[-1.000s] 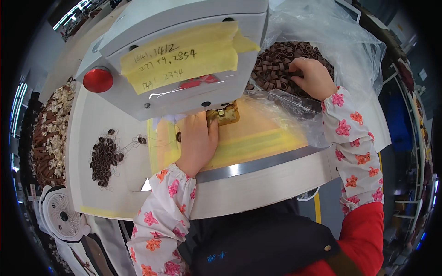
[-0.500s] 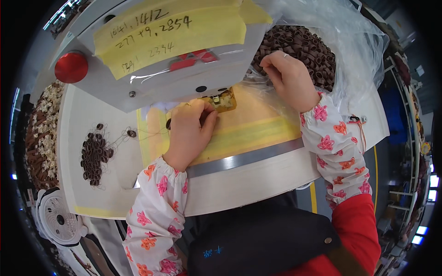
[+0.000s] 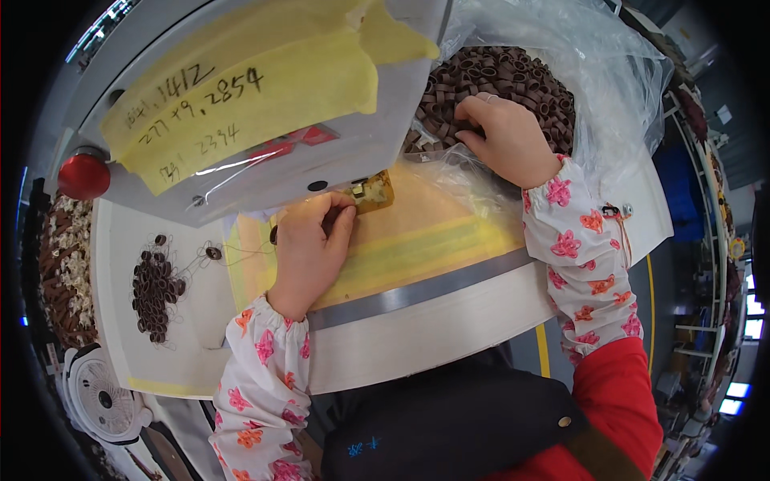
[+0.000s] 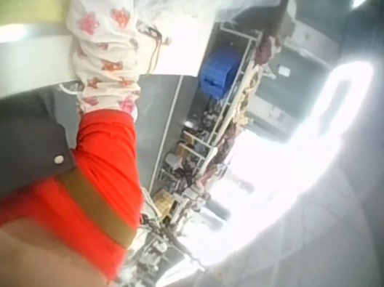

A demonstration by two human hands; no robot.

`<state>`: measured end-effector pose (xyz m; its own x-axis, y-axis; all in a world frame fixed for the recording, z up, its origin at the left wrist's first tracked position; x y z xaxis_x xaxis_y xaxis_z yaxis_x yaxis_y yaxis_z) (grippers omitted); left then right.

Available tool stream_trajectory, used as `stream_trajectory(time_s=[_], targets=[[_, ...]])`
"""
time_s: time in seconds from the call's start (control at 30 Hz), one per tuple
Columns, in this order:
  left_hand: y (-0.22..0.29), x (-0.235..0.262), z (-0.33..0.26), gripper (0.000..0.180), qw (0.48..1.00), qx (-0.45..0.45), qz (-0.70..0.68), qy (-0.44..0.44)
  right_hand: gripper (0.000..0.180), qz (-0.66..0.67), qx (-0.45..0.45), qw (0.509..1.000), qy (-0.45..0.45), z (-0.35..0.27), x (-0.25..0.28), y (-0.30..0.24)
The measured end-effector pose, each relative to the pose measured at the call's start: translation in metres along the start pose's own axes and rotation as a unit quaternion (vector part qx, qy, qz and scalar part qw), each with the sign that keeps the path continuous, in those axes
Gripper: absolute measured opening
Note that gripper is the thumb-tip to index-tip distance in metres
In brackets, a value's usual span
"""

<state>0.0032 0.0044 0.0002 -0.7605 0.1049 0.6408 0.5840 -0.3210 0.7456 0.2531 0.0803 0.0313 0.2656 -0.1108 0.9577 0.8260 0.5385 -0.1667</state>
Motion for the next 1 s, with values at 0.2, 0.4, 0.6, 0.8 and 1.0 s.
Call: stream_trajectory(time_s=[0.2,0.4,0.6,0.8,1.0], targets=[[0.004,-0.001,-0.003,0.01,0.999,-0.002,-0.028,-0.018,0.021,0.007,0.036,0.996,0.078,0.004,0.005,0.005],[0.001,0.001,-0.003,0.012,0.998,0.004,-0.059,-0.016,0.02,0.623,-0.054,0.761,-0.176,-0.007,-0.007,-0.064],[-0.002,0.0,-0.001,0.019,0.989,0.0,-0.141,-0.049,0.02,0.686,-0.079,0.696,-0.196,-0.01,-0.038,-0.08],[0.004,0.004,-0.001,0.022,0.985,0.056,-0.104,-0.128,0.03,0.286,0.122,0.95,-0.032,-0.01,-0.038,-0.094],[-0.001,-0.001,0.0,0.024,0.987,0.004,-0.115,-0.113,0.027,0.283,0.135,0.949,0.021,-0.012,-0.045,-0.097]])
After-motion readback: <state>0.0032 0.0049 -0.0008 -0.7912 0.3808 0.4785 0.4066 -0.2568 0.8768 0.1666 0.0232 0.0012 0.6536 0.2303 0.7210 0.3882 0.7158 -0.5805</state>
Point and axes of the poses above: each hand's wrist, its own z-axis towards the middle knuckle, its own x-axis out of the back of the hand, y = z × x, the point moved 1 cm from there along z, towards the middle knuckle, and after that the axes turned 11 degrees about -y, right-handed, at the moved point
